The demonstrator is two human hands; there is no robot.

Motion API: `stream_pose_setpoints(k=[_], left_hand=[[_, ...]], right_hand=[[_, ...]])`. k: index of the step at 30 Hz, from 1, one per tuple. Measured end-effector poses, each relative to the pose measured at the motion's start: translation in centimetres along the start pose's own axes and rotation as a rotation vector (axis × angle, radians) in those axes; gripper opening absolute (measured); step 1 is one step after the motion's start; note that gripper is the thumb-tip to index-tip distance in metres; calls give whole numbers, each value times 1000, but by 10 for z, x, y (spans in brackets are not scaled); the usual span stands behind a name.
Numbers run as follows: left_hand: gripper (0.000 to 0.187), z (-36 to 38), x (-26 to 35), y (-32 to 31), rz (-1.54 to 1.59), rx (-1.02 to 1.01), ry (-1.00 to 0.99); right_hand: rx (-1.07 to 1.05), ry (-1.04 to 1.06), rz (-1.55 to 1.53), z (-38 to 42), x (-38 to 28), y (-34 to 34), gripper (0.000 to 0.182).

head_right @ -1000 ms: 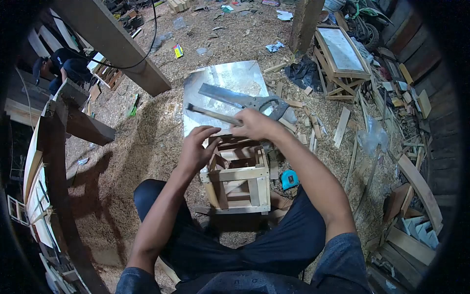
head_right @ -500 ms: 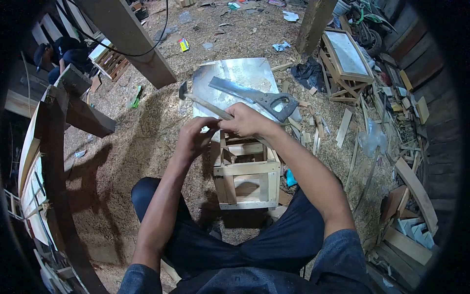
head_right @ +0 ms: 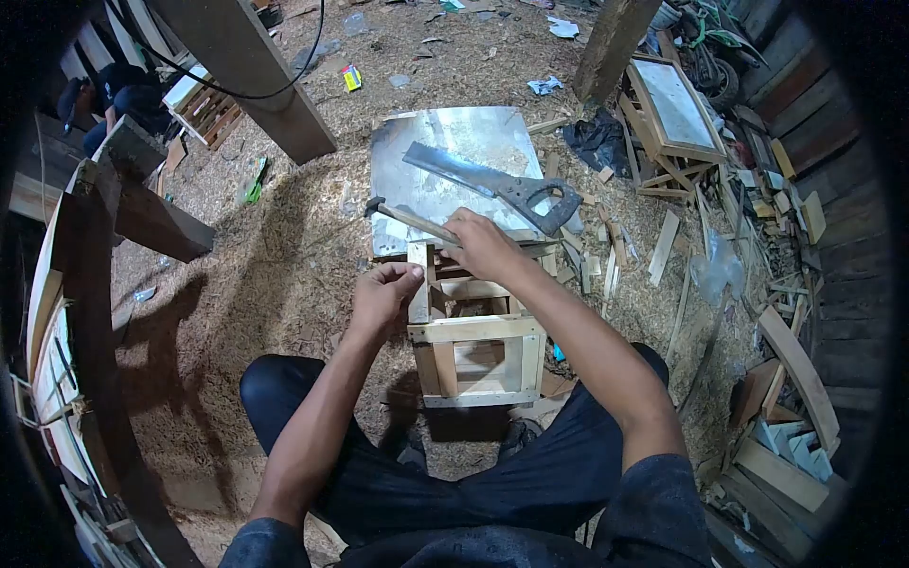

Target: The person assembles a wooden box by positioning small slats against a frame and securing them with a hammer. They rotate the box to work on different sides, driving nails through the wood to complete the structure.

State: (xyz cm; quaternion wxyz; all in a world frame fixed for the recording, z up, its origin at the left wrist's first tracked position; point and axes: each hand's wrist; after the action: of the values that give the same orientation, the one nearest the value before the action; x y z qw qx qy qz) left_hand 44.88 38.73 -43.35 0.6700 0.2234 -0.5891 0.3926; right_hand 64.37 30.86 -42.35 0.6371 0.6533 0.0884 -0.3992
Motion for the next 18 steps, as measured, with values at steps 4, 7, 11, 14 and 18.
stream_pose_setpoints(k=[4,7,11,14,18], left_hand=[[12,-3,-9,3,-14,18,-17],[12,-4,-8,1,4,30,-15],[11,-2,-4,1,-30,18,-19],[12,-1,-3,2,-12,15,-24],[15,-5,-4,7,-93,59,-145]], right_hand=[[-16,18,2,-1,0,0,24],[-14,-8,26,2,-2,-1,24],[-25,-38,27,3,-2,-2,26],[-19,-36,13,2,0,-4,27],[-15,-27,35,1,1,-4,30]])
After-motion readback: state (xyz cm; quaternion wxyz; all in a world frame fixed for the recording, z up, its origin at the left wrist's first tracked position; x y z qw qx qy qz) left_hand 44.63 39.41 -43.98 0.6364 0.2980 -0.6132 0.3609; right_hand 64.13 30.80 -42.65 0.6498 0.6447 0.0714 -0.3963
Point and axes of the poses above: each hand's wrist, its own z-axis away from the middle knuckle, its own y-axis out of the back of the hand, x = y × z, and after that the axes turned 15 degrees about -y, right-handed
